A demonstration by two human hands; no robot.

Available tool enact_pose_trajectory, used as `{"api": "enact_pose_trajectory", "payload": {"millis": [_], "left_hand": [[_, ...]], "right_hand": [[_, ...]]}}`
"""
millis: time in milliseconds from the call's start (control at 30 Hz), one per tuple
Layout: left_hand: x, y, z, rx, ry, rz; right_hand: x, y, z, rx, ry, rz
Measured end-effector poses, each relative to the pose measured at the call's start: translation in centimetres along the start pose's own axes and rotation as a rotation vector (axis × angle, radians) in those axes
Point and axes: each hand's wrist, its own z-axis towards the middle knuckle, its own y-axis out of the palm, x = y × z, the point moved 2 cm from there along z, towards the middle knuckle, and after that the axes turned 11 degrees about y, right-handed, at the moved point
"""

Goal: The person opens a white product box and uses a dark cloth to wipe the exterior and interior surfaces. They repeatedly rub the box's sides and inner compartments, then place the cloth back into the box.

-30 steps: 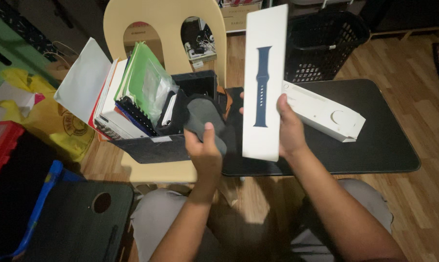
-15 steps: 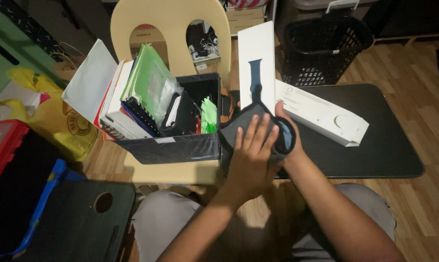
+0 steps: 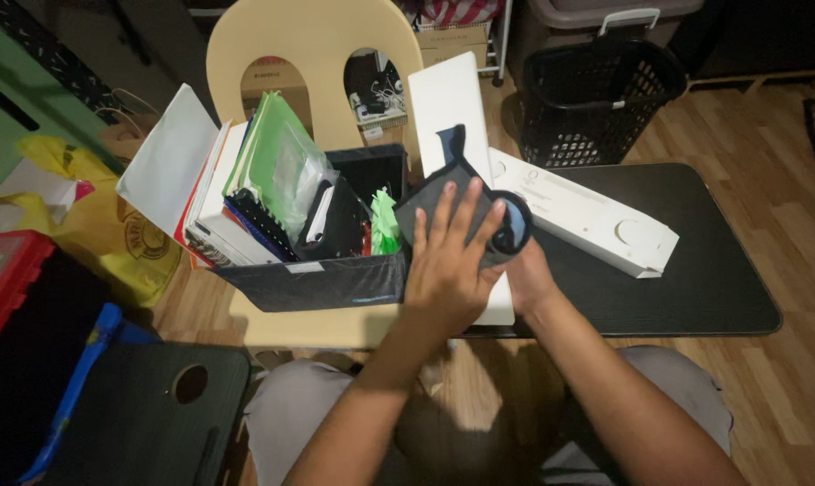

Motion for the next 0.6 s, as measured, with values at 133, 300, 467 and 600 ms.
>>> {"api": "enact_pose_trajectory", "payload": {"millis": [133, 300, 467, 600], "left_hand": [[-0.9, -0.1, 0.6, 0.013, -0.004, -0.008], [-2.5, -0.2, 2.9, 0.005, -0.007, 0.120], [-4.1, -0.6, 5.4, 0.018, 0.001, 0.189], [-6.1, -1.2, 8.1, -0.001, 0.001, 0.279]], "right_hand": [[0.0, 0.9, -0.2, -0.131, 0.005, 0.048], [-0.1, 2.4, -0.6, -0.202, 0.061, 0.091], [-1.0, 3.4, -1.7, -0.223, 0.058, 0.073], [-1.5, 4.6, -2.3, -0.235, 0.043, -0.067]]}}
